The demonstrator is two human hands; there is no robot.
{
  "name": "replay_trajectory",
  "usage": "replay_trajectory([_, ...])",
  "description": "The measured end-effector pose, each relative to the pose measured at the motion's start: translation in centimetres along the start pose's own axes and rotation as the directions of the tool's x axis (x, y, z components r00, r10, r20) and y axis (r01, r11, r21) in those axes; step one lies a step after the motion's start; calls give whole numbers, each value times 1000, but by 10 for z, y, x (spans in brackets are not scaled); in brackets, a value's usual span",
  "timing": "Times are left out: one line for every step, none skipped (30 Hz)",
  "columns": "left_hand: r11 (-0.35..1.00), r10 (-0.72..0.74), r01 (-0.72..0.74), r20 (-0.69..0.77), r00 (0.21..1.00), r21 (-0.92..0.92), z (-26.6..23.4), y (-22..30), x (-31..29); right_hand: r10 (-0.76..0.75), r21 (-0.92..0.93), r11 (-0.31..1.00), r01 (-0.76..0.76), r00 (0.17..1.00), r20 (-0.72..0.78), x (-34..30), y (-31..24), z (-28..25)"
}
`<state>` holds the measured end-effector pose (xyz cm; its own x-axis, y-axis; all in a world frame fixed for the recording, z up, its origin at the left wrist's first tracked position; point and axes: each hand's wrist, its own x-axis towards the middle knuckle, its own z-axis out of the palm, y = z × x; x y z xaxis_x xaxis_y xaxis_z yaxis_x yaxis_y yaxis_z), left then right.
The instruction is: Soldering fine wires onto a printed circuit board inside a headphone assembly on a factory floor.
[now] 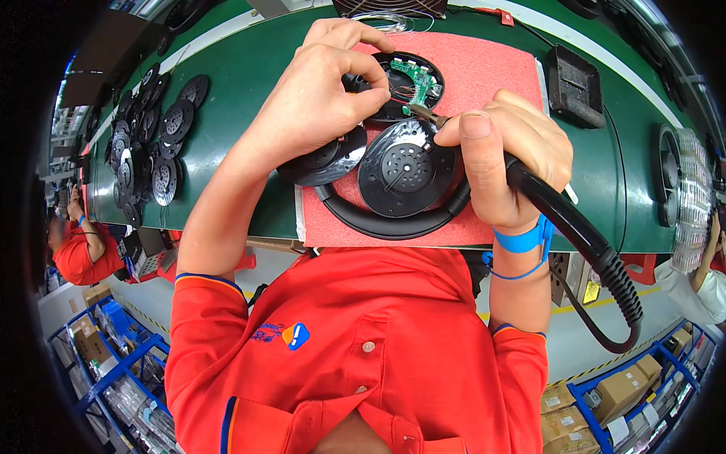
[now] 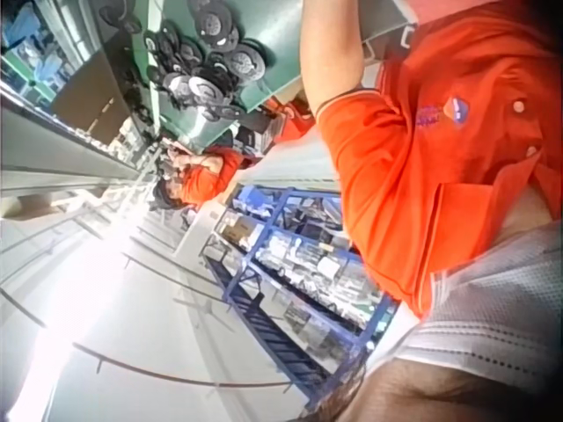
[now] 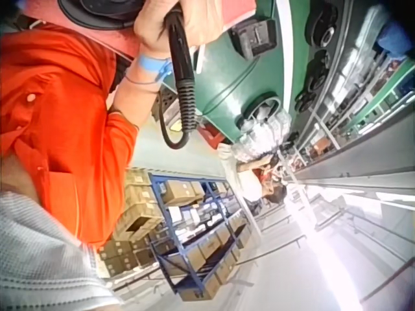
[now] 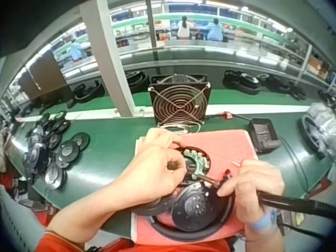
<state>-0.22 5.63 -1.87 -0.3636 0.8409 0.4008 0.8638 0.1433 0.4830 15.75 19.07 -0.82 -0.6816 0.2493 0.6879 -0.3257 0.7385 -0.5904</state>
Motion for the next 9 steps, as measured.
replay_trajectory([1000, 2, -2, -1, 1000, 1, 0, 0, 0, -3, 4, 1000, 3, 1000, -5, 0, 0, 0])
replay_trajectory([1000, 2, -2, -3, 1000, 2, 0, 0, 0, -6, 9, 1000, 6, 1000, -10, 0, 0, 1])
replay_trajectory([1000, -6, 6, -3, 1000, -6, 0, 1, 0, -9, 9, 1000, 9, 1000, -9, 0, 0, 1])
replay_trajectory([1000, -13, 13, -3, 1000, -13, 0, 1, 0, -4, 12, 1000, 4, 1000, -11, 0, -1, 1])
replay_trajectory([1000, -13, 13, -5, 1000, -13, 0, 1, 0, 1, 16, 1000, -1, 1000, -14, 0, -1, 1])
replay_trajectory([1000, -9, 9, -8, 1000, -13, 1, 1, 0, -1, 15, 1000, 1, 1000, -14, 0, 0, 1])
replay_trajectory([1000, -5, 5, -11, 1000, -13, 1, 1, 0, -5, 16, 1000, 5, 1000, -15, 0, 0, 1])
replay_trajectory([1000, -10, 10, -7, 1000, -13, 0, 2, 0, -9, 16, 1000, 9, 1000, -16, 0, 1, 1])
replay_trajectory([1000, -15, 15, -2, 1000, -12, 0, 2, 0, -3, 20, 1000, 3, 1000, -18, 0, 1, 1])
